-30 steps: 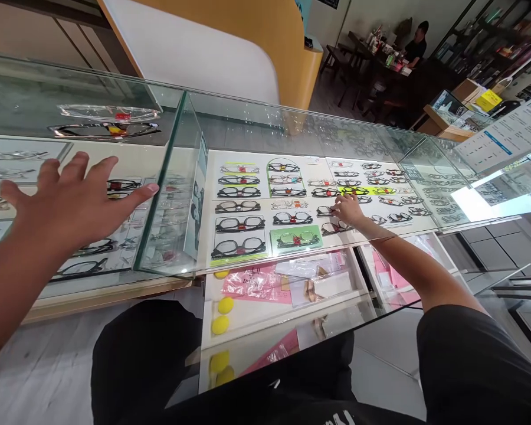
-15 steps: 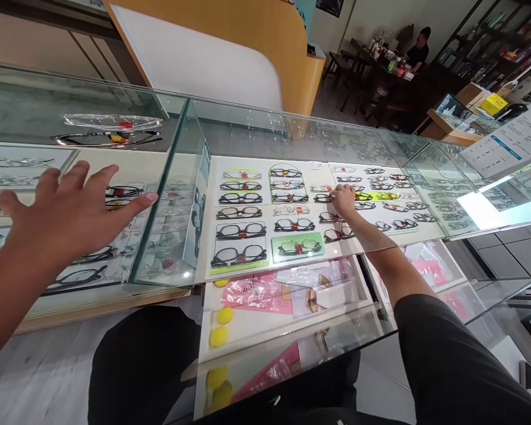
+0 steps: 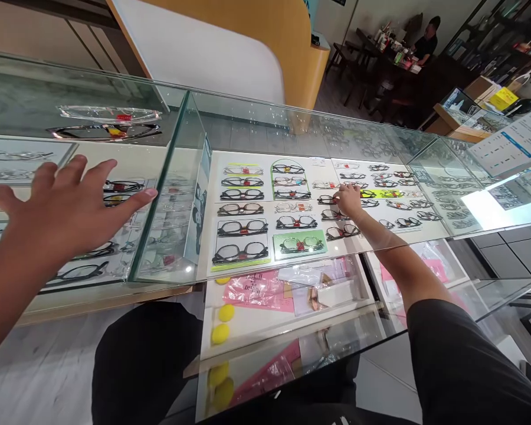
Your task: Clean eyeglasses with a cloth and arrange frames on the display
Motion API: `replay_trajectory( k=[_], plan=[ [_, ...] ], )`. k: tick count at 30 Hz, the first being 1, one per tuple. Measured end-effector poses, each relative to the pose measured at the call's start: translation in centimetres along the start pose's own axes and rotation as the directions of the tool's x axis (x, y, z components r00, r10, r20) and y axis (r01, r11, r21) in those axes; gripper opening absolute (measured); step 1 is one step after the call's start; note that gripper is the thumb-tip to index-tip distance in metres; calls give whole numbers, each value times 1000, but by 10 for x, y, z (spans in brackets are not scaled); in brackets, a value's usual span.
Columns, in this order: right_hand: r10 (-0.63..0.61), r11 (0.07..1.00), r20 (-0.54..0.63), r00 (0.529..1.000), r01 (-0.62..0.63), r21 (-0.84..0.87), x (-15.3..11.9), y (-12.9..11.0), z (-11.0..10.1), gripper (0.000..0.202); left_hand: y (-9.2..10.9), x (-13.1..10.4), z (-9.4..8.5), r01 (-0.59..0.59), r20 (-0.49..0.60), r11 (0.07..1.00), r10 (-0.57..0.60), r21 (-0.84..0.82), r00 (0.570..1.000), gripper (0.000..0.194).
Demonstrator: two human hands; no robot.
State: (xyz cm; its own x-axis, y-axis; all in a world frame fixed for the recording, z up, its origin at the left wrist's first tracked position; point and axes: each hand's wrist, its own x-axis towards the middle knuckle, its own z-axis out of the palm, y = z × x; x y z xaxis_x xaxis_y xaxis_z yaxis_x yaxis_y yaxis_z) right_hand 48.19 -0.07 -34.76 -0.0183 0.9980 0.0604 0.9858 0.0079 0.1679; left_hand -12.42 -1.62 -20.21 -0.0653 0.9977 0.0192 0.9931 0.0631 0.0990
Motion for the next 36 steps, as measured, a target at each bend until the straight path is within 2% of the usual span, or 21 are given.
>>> replay_trajectory(
  k=[6,15,21,26,29,32,36],
  plan=[
    [48,999,-44,998,-49,-16,16,-5,-9,46,-2,1,3,-4,-11,1000,4,12,1000,114],
    [4,1000,111,994,-2,-26,46,-15,14,53,-6,3,6,-24,-19,1000,24,18,1000,112],
    [1,999,152,988,4,-37,42,-16,9,54,-6,3,3,-27,9,1000,27,8,1000,112],
    [16,999,159,987,-8,-47,31,-24,-7,51,-4,3,2,-8,-1,1000,8,2,1000,114],
    [24,999,133,991,-18,-41,21,-39,-26,51,-5,3,3,-15,-19,1000,14,-9,1000,113],
    [15,1000,121,993,-12,-21,-1,-70,-49,52,-5,1,1,-36,-15,999,35,-22,999,113],
    [-115,993,253,961,105,52,-52,-127,-76,44,-3,-2,-3,-37,-1,998,37,-43,999,111]
  ],
)
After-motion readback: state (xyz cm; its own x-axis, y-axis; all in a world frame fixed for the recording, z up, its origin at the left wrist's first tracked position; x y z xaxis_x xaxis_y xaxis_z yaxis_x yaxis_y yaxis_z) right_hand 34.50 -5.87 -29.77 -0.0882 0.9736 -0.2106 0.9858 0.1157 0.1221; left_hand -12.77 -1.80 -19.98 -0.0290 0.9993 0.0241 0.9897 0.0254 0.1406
